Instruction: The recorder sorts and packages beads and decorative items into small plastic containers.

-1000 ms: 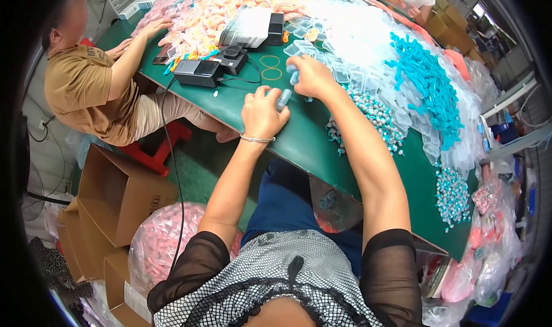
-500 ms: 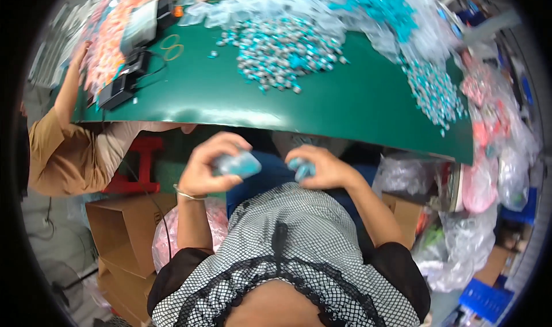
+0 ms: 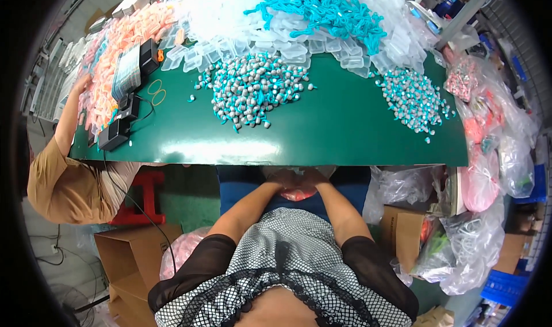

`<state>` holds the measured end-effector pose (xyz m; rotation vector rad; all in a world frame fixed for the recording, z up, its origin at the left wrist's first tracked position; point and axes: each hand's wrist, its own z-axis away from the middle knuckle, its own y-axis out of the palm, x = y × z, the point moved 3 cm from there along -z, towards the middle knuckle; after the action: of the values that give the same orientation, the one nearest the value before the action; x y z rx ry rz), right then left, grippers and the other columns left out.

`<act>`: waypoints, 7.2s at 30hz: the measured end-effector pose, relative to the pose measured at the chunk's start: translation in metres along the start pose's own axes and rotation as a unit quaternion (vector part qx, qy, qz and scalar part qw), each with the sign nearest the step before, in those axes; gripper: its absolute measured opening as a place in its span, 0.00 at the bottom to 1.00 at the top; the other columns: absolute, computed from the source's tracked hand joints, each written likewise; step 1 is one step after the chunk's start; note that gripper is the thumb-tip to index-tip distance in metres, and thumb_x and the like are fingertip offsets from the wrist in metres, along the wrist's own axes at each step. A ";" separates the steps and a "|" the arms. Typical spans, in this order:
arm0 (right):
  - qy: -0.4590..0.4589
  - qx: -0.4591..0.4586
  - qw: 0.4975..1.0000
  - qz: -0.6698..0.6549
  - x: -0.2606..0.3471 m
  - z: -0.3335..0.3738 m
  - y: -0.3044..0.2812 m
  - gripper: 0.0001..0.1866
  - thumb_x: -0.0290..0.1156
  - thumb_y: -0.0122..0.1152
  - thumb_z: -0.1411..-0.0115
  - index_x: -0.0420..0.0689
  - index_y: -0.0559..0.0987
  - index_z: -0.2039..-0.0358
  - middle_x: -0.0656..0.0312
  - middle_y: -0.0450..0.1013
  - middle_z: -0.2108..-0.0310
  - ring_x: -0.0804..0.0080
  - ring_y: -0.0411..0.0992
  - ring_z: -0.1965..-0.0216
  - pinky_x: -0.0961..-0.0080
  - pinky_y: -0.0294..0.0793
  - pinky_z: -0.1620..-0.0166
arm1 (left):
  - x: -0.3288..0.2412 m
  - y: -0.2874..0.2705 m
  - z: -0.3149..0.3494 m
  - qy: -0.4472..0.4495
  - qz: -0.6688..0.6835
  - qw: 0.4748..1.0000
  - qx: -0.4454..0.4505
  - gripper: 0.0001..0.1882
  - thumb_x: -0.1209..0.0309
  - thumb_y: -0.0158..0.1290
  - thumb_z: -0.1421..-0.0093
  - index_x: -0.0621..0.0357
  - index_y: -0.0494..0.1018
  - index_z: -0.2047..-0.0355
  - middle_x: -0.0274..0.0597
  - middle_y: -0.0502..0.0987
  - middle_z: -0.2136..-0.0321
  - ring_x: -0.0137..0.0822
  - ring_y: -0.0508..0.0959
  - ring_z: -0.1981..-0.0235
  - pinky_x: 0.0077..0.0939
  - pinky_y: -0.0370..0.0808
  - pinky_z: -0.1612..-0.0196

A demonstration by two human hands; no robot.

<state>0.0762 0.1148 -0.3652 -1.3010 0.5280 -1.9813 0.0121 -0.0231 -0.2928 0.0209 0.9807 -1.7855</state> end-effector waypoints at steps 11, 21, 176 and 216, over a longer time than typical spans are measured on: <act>-0.092 0.051 0.993 0.061 0.104 0.076 -0.090 0.19 0.37 0.57 0.44 0.42 0.79 0.54 0.45 0.78 0.61 0.47 0.77 0.58 0.58 0.75 0.53 | -0.021 -0.038 0.044 0.220 0.043 0.974 -0.026 0.20 0.56 0.50 0.37 0.62 0.77 0.58 0.56 0.80 0.62 0.51 0.81 0.63 0.40 0.76 0.59; -0.299 -0.288 0.907 0.065 0.273 0.086 -0.345 0.14 0.24 0.65 0.48 0.41 0.80 0.58 0.55 0.77 0.60 0.57 0.76 0.56 0.65 0.74 0.51 | -0.074 -0.210 0.266 0.445 0.289 0.822 -0.208 0.09 0.72 0.57 0.40 0.63 0.77 0.60 0.46 0.80 0.64 0.42 0.80 0.62 0.31 0.77 0.59; -0.210 -0.418 0.858 0.212 0.225 0.174 -0.272 0.19 0.20 0.59 0.50 0.42 0.78 0.55 0.58 0.73 0.56 0.58 0.70 0.52 0.63 0.68 0.52 | -0.138 -0.229 0.184 0.350 0.080 0.822 -0.442 0.30 0.73 0.66 0.53 0.58 0.69 0.49 0.48 0.75 0.54 0.52 0.75 0.51 0.40 0.73 0.51; -0.216 -0.453 0.823 0.265 0.205 0.129 -0.349 0.06 0.27 0.65 0.48 0.46 0.80 0.67 0.61 0.76 0.64 0.62 0.73 0.59 0.64 0.67 0.53 | -0.114 -0.264 0.198 0.271 -0.071 0.752 -0.597 0.10 0.74 0.61 0.49 0.54 0.78 0.65 0.37 0.75 0.68 0.42 0.74 0.66 0.36 0.69 0.63</act>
<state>0.0267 0.2029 0.0471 -1.8061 1.5128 -0.8878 -0.0625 -0.0273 0.0477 -0.3651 2.4592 -0.9641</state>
